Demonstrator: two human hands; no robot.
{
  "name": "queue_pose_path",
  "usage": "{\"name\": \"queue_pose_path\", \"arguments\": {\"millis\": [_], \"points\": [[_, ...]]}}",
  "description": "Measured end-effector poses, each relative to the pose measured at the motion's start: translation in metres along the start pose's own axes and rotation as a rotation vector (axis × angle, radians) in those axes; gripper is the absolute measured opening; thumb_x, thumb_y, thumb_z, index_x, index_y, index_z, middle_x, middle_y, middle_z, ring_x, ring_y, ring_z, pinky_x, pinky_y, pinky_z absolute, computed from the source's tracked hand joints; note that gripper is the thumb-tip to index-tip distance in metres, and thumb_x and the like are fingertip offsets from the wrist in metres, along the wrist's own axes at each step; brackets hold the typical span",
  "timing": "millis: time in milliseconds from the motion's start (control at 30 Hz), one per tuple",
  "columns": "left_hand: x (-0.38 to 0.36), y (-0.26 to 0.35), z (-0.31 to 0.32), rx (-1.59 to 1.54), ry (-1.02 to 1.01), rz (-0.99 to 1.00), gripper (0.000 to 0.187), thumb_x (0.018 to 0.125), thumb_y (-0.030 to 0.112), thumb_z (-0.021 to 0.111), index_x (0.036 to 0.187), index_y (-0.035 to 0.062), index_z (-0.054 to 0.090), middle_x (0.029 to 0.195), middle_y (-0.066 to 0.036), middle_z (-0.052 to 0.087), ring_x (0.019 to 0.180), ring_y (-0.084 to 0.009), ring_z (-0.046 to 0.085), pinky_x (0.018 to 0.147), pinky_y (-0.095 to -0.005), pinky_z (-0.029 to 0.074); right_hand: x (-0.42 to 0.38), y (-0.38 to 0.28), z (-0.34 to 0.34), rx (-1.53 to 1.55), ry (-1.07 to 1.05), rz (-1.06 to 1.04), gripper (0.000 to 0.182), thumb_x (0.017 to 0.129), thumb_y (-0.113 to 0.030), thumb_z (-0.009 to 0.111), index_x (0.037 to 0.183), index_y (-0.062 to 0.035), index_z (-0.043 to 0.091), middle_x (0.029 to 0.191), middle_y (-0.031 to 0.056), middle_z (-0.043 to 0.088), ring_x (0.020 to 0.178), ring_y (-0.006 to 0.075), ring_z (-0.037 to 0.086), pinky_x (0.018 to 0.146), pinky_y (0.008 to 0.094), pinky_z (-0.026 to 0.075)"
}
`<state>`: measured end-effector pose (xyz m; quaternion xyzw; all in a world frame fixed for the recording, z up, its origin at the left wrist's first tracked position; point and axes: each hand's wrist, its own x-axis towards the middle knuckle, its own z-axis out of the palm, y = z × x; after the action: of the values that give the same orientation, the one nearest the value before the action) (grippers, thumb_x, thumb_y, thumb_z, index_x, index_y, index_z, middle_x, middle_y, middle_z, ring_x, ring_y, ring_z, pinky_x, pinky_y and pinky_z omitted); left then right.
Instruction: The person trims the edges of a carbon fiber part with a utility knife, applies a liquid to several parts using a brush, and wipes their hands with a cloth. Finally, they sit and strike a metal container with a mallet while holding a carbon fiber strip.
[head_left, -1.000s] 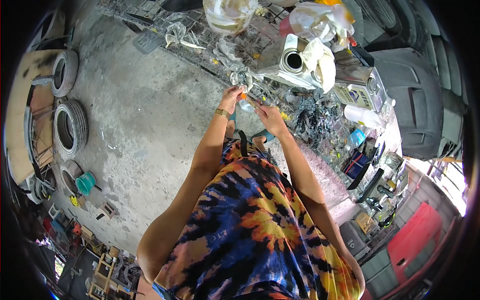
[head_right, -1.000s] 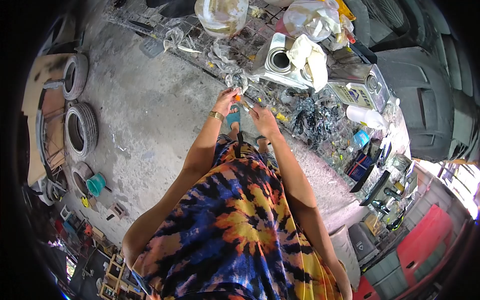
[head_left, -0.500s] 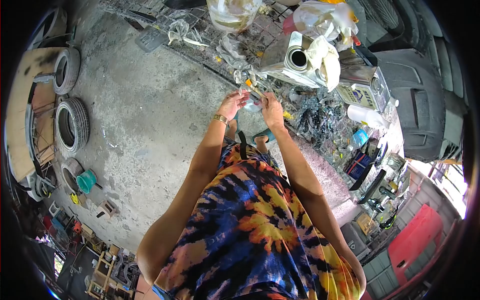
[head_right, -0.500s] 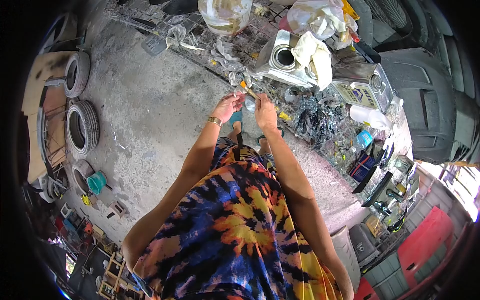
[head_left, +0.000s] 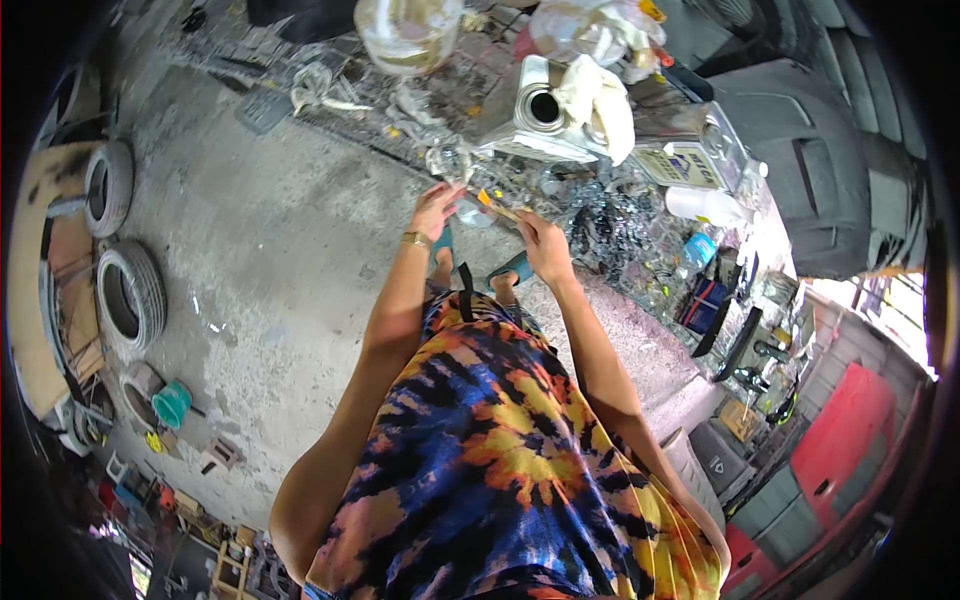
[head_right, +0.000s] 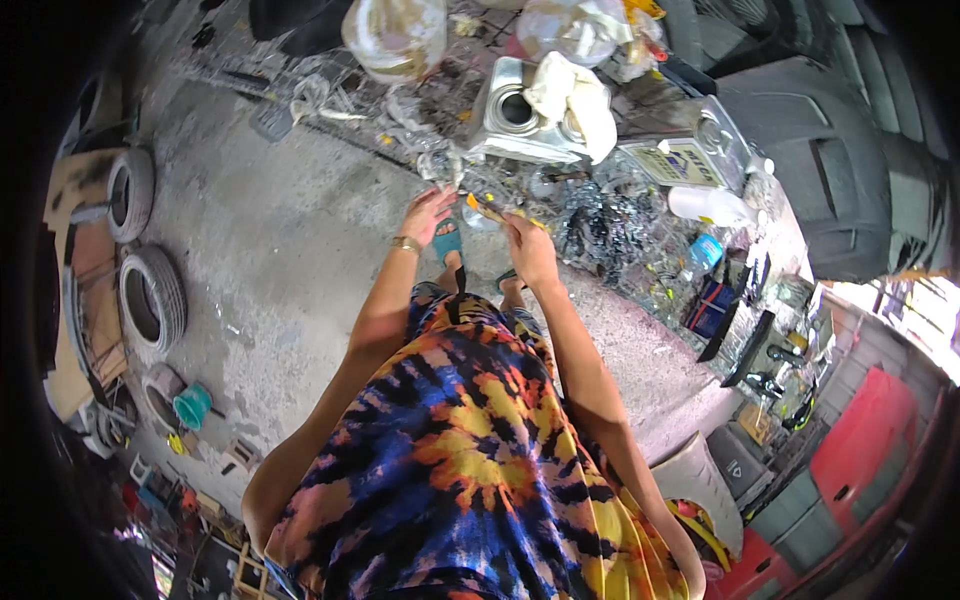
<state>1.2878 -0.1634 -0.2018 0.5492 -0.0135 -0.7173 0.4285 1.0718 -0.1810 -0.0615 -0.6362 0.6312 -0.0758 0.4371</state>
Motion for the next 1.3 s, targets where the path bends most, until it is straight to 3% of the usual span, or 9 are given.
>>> {"name": "queue_pose_path", "arguments": {"millis": [100, 233, 333, 433, 867, 1100, 1167, 1267, 1300], "points": [[-0.028, 0.008, -0.012, 0.181, -0.072, -0.060, 0.043, 0.085, 0.032, 0.064, 0.119, 0.0106, 0.053, 0.111, -0.004, 0.063, 0.104, -0.0152, 0.057, 0.089, -0.0330, 0.037, -0.028, 0.012, -0.057, 0.002, 0.154, -0.173, 0.023, 0.087, -0.001, 0.051, 0.108, 0.0021, 0.060, 0.109, 0.0198, 0.062, 0.097, 0.0299, 0.062, 0.083, 0.0294, 0.047], [-0.046, -0.039, -0.106, 0.352, 0.090, -0.164, 0.044, 0.086, 0.034, 0.060, 0.123, 0.0108, 0.051, 0.111, -0.005, 0.063, 0.103, -0.0163, 0.057, 0.080, -0.0336, 0.043, -0.018, 0.000, -0.098, -0.100, 0.301, -0.072, 0.012, 0.087, -0.005, 0.052, 0.098, -0.0016, 0.055, 0.073, 0.0177, 0.062, 0.070, 0.0337, 0.063, 0.060, 0.0392, 0.047], [-0.036, -0.138, -0.258, 0.460, 0.209, -0.384, 0.030, 0.086, 0.026, 0.055, 0.111, 0.0099, 0.055, 0.098, -0.004, 0.064, 0.086, -0.0184, 0.060, 0.068, -0.0356, 0.046, 0.028, 0.031, -0.080, -0.283, 0.260, -0.069, 0.014, 0.085, -0.012, 0.055, 0.098, -0.0064, 0.054, 0.074, 0.0187, 0.062, 0.072, 0.0376, 0.062, 0.063, 0.0438, 0.048], [-0.118, -0.097, -0.234, 0.663, 0.410, -0.578, 0.034, 0.082, 0.028, 0.058, 0.111, 0.0107, 0.056, 0.094, -0.004, 0.064, 0.081, -0.0165, 0.059, 0.072, -0.0321, 0.046, 0.059, 0.040, -0.056, -0.421, 0.176, -0.029, 0.014, 0.085, -0.019, 0.055, 0.095, -0.0096, 0.055, 0.076, 0.0191, 0.063, 0.074, 0.0392, 0.061, 0.066, 0.0481, 0.048], [-0.156, -0.084, -0.230, 0.438, 0.417, -0.314, 0.042, 0.088, 0.033, 0.056, 0.121, 0.0088, 0.052, 0.104, -0.007, 0.065, 0.091, -0.0185, 0.061, 0.076, -0.0355, 0.047, 0.008, -0.052, -0.057, -0.154, 0.296, -0.302, 0.006, 0.085, -0.012, 0.054, 0.088, -0.0079, 0.052, 0.082, 0.0158, 0.061, 0.071, 0.0380, 0.060, 0.060, 0.0456, 0.047], [-0.145, -0.082, -0.206, 0.331, 0.381, -0.209, 0.042, 0.087, 0.035, 0.058, 0.120, 0.0098, 0.051, 0.102, -0.007, 0.064, 0.088, -0.0181, 0.061, 0.072, -0.0326, 0.046, 0.069, -0.067, 0.018, -0.429, 0.032, -0.499, 0.015, 0.085, -0.008, 0.051, 0.100, -0.0096, 0.052, 0.088, 0.0144, 0.058, 0.079, 0.0386, 0.060, 0.066, 0.0454, 0.050], [-0.152, -0.081, -0.202, 0.323, 0.372, -0.180, 0.039, 0.088, 0.031, 0.058, 0.120, 0.0096, 0.052, 0.102, -0.007, 0.064, 0.089, -0.0186, 0.062, 0.073, -0.0329, 0.047, 0.064, -0.063, 0.005, -0.534, -0.114, -0.541, 0.043, 0.070, -0.001, 0.063, 0.110, -0.0074, 0.052, 0.098, 0.0167, 0.058, 0.083, 0.0365, 0.062, 0.071, 0.0434, 0.051], [-0.162, -0.099, -0.216, 0.363, 0.406, -0.202, 0.038, 0.089, 0.032, 0.055, 0.118, 0.0086, 0.054, 0.101, -0.008, 0.064, 0.087, -0.0189, 0.061, 0.070, -0.0327, 0.047, 0.052, -0.082, -0.020, -0.456, -0.151, -0.426, 0.045, 0.065, 0.000, 0.067, 0.108, -0.0068, 0.056, 0.098, 0.0187, 0.059, 0.084, 0.0372, 0.062, 0.072, 0.0431, 0.051], [-0.165, -0.104, -0.221, 0.363, 0.443, -0.250, 0.038, 0.088, 0.030, 0.055, 0.119, 0.0077, 0.054, 0.101, -0.009, 0.064, 0.088, -0.0200, 0.062, 0.072, -0.0347, 0.048, 0.052, -0.090, -0.021, -0.447, -0.146, -0.450, 0.028, 0.071, -0.002, 0.063, 0.098, -0.0059, 0.058, 0.094, 0.0189, 0.061, 0.083, 0.0369, 0.062, 0.072, 0.0435, 0.051]]}}
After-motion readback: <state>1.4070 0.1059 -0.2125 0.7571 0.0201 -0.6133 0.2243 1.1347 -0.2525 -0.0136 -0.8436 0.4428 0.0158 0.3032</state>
